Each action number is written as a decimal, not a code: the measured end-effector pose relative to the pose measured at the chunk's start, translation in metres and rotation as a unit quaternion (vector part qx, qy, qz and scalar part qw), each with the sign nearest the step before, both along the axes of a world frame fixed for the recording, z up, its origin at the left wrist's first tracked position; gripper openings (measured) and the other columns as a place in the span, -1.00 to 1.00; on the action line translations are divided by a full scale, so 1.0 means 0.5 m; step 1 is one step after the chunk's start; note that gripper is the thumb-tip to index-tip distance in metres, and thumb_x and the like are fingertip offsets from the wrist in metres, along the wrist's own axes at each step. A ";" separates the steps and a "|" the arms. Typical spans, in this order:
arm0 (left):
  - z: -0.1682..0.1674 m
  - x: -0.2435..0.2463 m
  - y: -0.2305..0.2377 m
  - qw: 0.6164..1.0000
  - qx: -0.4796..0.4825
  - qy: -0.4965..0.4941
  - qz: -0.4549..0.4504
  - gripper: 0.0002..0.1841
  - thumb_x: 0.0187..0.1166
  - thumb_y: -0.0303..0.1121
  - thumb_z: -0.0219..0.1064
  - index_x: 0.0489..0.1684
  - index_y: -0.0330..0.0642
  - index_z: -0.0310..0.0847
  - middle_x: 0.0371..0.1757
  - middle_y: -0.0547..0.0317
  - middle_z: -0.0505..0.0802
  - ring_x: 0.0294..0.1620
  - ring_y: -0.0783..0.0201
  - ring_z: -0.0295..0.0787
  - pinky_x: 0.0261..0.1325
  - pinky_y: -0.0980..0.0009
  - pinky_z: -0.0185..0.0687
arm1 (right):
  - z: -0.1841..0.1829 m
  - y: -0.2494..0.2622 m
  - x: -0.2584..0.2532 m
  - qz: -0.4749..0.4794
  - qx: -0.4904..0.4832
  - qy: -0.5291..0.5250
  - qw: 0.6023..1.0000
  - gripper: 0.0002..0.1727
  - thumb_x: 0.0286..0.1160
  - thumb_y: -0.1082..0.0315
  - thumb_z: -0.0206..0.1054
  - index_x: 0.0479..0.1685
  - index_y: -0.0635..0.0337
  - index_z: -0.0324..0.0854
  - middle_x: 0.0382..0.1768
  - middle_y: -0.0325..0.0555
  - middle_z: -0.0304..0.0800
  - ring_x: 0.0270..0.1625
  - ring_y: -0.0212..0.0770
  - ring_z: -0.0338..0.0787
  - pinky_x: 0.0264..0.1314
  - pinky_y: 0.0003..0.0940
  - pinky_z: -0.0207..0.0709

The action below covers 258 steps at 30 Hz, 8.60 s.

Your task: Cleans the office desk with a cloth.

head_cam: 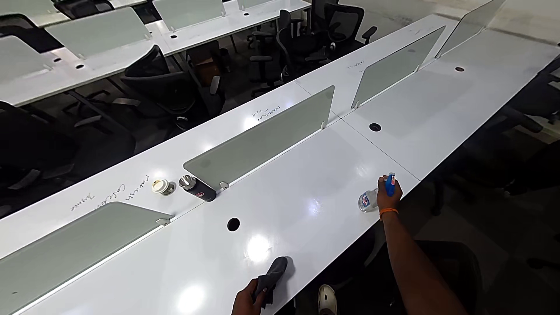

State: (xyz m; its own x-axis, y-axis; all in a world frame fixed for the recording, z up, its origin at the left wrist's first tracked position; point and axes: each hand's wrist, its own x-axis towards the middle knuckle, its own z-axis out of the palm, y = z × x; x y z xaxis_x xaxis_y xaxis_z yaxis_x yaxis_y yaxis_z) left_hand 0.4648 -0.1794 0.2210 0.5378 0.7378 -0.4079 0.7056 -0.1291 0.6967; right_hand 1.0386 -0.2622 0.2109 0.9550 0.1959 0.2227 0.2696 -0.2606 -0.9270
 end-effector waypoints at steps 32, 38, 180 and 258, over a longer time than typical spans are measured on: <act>-0.191 0.139 -0.012 0.966 0.024 0.030 0.257 -0.50 0.72 -0.12 0.21 0.41 -0.36 0.61 0.35 -0.24 0.77 0.40 -0.12 0.71 0.52 -0.09 0.55 | -0.213 -0.165 -0.626 0.497 -0.354 -0.218 0.762 -0.27 0.47 -0.31 0.22 0.61 -0.21 0.51 0.69 0.07 0.42 0.77 0.20 0.32 0.75 0.37 0.10; -0.328 0.015 0.145 0.933 0.257 0.062 0.246 -0.56 0.77 -0.23 0.08 0.40 -0.31 0.64 0.51 -0.17 0.69 0.58 -0.15 0.56 0.61 -0.23 0.34 | -0.326 -0.096 -0.721 0.501 -0.470 -0.237 0.687 0.10 0.14 -0.75 0.02 0.80 -0.45 0.26 0.82 0.16 0.17 0.83 0.39 0.12 0.65 0.67 -0.17; -0.428 -0.035 0.259 0.900 0.334 0.195 0.201 -0.43 0.68 -0.20 -0.18 0.55 -0.08 0.59 0.70 0.21 0.56 0.80 0.05 0.27 0.74 -0.12 0.09 | -0.380 0.851 -0.724 0.691 -0.269 -0.358 0.567 -0.49 0.46 0.16 0.16 0.44 -0.17 0.65 0.82 -0.24 0.26 0.90 0.03 0.08 0.79 0.44 -0.25; -0.430 -0.037 0.253 0.908 0.325 0.166 0.207 -0.40 0.62 -0.21 -0.18 0.58 -0.12 0.53 0.73 0.14 0.52 0.80 0.00 0.25 0.73 -0.16 0.05 | -0.365 0.145 -0.791 0.586 -0.379 -0.317 0.642 -0.31 0.53 -0.27 0.07 0.75 -0.54 0.32 0.79 -0.26 0.32 0.83 0.04 0.24 0.69 0.60 -0.15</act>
State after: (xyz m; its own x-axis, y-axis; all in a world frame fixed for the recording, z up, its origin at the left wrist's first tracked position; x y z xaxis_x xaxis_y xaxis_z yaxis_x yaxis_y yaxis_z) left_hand 0.4465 -0.0527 0.0061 0.0867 0.9915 0.0973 0.9445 -0.1129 0.3085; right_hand 0.6433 -0.1895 0.0285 -0.1836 0.9789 -0.0896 0.9527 0.1548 -0.2616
